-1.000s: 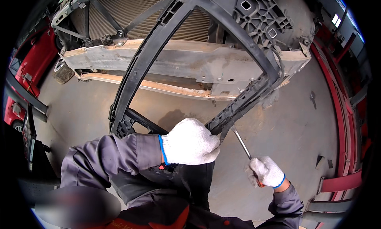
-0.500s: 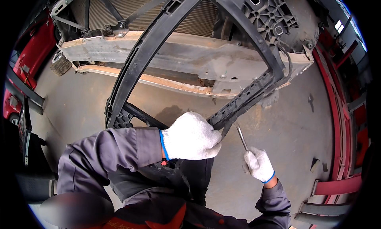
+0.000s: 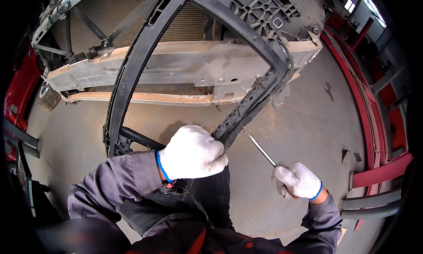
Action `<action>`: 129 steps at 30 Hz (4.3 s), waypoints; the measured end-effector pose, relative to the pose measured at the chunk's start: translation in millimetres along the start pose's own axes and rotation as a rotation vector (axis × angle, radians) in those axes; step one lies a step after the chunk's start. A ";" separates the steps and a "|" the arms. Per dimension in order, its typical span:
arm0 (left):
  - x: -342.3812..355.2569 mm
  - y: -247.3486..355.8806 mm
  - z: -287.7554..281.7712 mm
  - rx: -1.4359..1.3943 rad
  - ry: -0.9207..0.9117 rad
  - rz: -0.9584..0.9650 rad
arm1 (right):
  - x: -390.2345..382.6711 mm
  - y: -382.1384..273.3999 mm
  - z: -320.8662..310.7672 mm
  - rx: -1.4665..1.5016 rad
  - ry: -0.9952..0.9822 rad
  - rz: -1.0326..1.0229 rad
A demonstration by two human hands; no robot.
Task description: The person uses a screwdriver to detach a plastic frame from the front of a car, then removes the frame and places it on a workbench. They then return to the car and use the screwdriver to pry at the front bumper area.
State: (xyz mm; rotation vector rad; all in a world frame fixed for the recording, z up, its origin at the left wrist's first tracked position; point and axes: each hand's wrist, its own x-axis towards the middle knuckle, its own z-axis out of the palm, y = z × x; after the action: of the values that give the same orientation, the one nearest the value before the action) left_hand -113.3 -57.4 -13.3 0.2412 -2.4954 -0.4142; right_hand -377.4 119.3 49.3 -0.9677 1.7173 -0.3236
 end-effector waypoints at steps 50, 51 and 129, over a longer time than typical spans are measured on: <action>-4.4 1.9 -0.2 0.119 0.008 0.040 | 147.1 37.6 20.2 0.000 -0.063 -0.751; -3.6 6.9 -4.2 0.140 -0.034 0.018 | 140.2 43.2 19.3 -0.045 0.010 -0.732; 30.7 33.3 -32.6 0.140 0.016 -0.103 | 22.7 3.4 -71.3 -0.264 0.435 -0.473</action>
State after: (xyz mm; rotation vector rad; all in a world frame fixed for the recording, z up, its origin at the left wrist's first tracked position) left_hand -121.7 -42.2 39.7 0.4285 -2.5066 -0.2774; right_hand -444.5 87.3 58.8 -1.5940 1.9349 -0.6649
